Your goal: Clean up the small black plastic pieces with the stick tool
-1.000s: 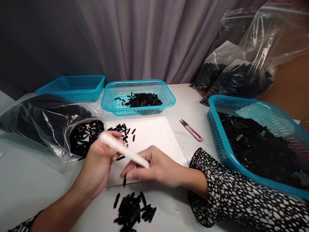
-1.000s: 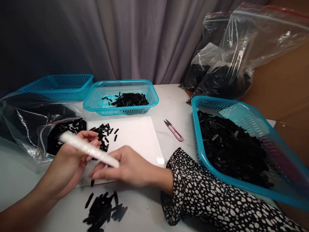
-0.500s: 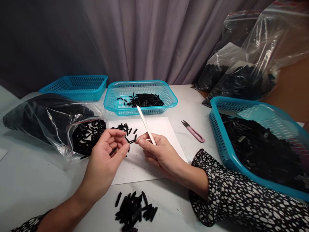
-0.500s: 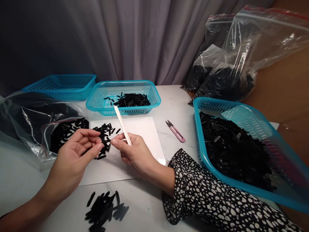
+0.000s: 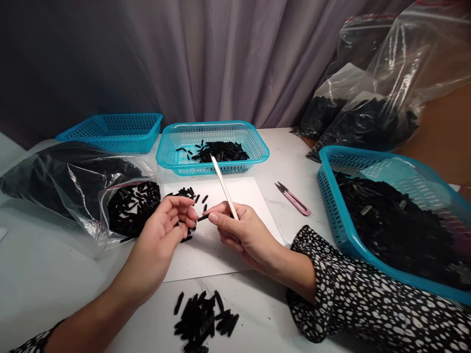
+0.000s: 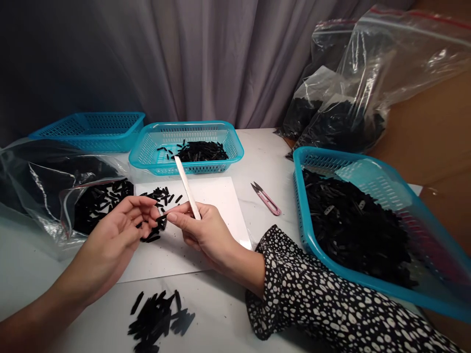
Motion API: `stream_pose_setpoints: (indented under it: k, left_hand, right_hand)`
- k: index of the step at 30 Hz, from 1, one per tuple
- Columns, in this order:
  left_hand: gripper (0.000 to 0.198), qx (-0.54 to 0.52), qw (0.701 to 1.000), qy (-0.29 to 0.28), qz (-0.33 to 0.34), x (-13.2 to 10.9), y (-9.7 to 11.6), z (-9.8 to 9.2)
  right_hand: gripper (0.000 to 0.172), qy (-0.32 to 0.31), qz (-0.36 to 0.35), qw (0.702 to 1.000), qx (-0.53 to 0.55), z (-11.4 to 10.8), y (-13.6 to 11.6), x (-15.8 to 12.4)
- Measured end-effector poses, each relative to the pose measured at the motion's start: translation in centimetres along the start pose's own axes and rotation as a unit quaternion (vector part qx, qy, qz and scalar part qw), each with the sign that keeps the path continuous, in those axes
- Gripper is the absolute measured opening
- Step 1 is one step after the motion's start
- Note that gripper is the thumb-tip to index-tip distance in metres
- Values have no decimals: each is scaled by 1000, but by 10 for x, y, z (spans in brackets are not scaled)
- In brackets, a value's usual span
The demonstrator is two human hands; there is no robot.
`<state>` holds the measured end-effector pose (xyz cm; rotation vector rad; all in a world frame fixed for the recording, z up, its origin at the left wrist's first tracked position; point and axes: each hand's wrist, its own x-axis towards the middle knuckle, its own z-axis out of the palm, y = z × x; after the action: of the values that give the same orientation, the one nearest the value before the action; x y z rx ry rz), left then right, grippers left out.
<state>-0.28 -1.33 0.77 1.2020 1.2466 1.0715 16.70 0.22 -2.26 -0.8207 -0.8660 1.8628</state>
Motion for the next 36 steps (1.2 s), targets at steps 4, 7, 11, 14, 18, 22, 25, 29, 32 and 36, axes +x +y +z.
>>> stream_pose_setpoints:
  k: [4,7,11,14,18,22,25,29,32,36]
  left_hand:
    - [17,-44,999,13,-19,5,-4,1]
    - [22,-73,997,26,-25,6,-4,3]
    - [21,-65,996,40,-51,6,2,2]
    - [17,-35,997,39,-61,5,6,0]
    - [35,34,998,45,-37,4,6,-3]
    - [36,30,996,33,-76,3,5,-1]
    - [19,-75,989,34,-120,3,7,3]
    - [25,-202,970,5,-134,2,9,7]
    - [38,-252,961,-27,-114,-1,5,7]
    - [55,-270,957,-55,-90,-4,0,8]
  right_hand:
    - [28,-12,-11,1000,3,-1,0,0]
    - [27,-12,-17,1000,6,-1,-1,0]
    - [22,-18,-16,1000,20,-1,-1,0]
    - [22,-24,-14,999,25,-1,0,0]
    - [22,-25,-17,999,24,-1,1,-1]
    - [24,-23,-23,999,26,-1,0,-1]
    - [23,-24,-17,999,45,-2,-1,-1]
    - [14,-36,7,994,101,-4,-1,1]
    - [17,-50,6,993,103,-4,1,1]
    - [35,-31,-33,999,-9,-2,7,0]
